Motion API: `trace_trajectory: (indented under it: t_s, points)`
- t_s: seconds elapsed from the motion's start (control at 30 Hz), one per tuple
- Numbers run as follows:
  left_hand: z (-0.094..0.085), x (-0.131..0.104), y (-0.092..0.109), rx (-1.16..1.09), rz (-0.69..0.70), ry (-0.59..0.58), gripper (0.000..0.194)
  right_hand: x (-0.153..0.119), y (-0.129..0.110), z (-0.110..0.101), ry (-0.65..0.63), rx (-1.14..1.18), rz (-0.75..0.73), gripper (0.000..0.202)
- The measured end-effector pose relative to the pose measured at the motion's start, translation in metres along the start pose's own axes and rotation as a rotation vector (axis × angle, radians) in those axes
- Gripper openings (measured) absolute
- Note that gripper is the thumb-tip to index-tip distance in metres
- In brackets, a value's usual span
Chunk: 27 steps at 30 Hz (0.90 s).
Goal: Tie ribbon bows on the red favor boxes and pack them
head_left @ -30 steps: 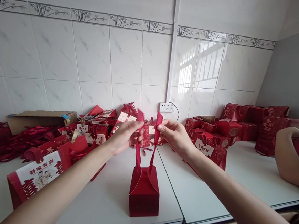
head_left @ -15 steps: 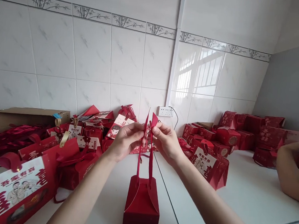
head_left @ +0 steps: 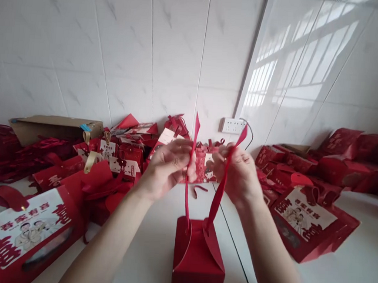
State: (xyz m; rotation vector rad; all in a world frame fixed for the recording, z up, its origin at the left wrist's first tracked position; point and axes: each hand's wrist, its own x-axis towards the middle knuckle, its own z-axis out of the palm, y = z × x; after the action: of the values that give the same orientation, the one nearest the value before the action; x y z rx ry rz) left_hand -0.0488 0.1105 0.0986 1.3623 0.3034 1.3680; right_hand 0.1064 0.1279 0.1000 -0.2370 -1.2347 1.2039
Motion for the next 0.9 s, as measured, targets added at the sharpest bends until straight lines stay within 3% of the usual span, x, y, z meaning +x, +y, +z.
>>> trace_trajectory:
  t_s: [0.07,0.2,0.3,0.43,0.5,0.57,0.63,0.67,0.73,0.83,0.9]
  points:
    - [0.000,0.002,0.001,0.087,-0.017,0.122,0.036,0.000,-0.007,-0.002,0.015,-0.085,-0.007,0.036]
    - [-0.001,0.009,0.000,0.269,-0.133,0.356,0.033,0.001,-0.020,-0.012,-0.052,-0.222,0.096,0.043]
    - [-0.011,0.012,-0.003,0.361,-0.235,0.418,0.033,0.000,-0.028,-0.026,-0.190,-0.276,0.151,0.047]
    - [-0.046,0.004,-0.006,0.420,-0.344,0.424,0.039,-0.004,-0.039,-0.056,-0.424,-0.206,0.166,0.044]
    - [-0.067,-0.003,-0.007,0.407,-0.440,0.374,0.039,-0.003,-0.045,-0.073,-0.559,-0.197,0.316,0.041]
    - [-0.083,-0.010,-0.007,0.379,-0.548,0.302,0.039,0.001,-0.051,-0.088,-0.743,-0.270,0.596,0.037]
    - [-0.088,-0.013,-0.007,0.339,-0.640,0.214,0.039,0.005,-0.056,-0.098,-0.824,-0.362,0.918,0.035]
    - [-0.087,-0.013,-0.007,0.318,-0.672,0.177,0.039,0.006,-0.057,-0.101,-0.780,-0.386,1.044,0.037]
    - [-0.077,-0.008,-0.006,0.287,-0.702,0.136,0.038,0.008,-0.059,-0.101,-0.565,-0.397,1.155,0.044]
    - [-0.056,0.000,-0.004,0.262,-0.758,0.056,0.037,0.007,-0.061,-0.094,-0.146,-0.425,1.020,0.054]
    - [-0.047,0.003,-0.002,0.256,-0.798,-0.003,0.037,0.007,-0.061,-0.094,0.002,-0.458,0.872,0.056]
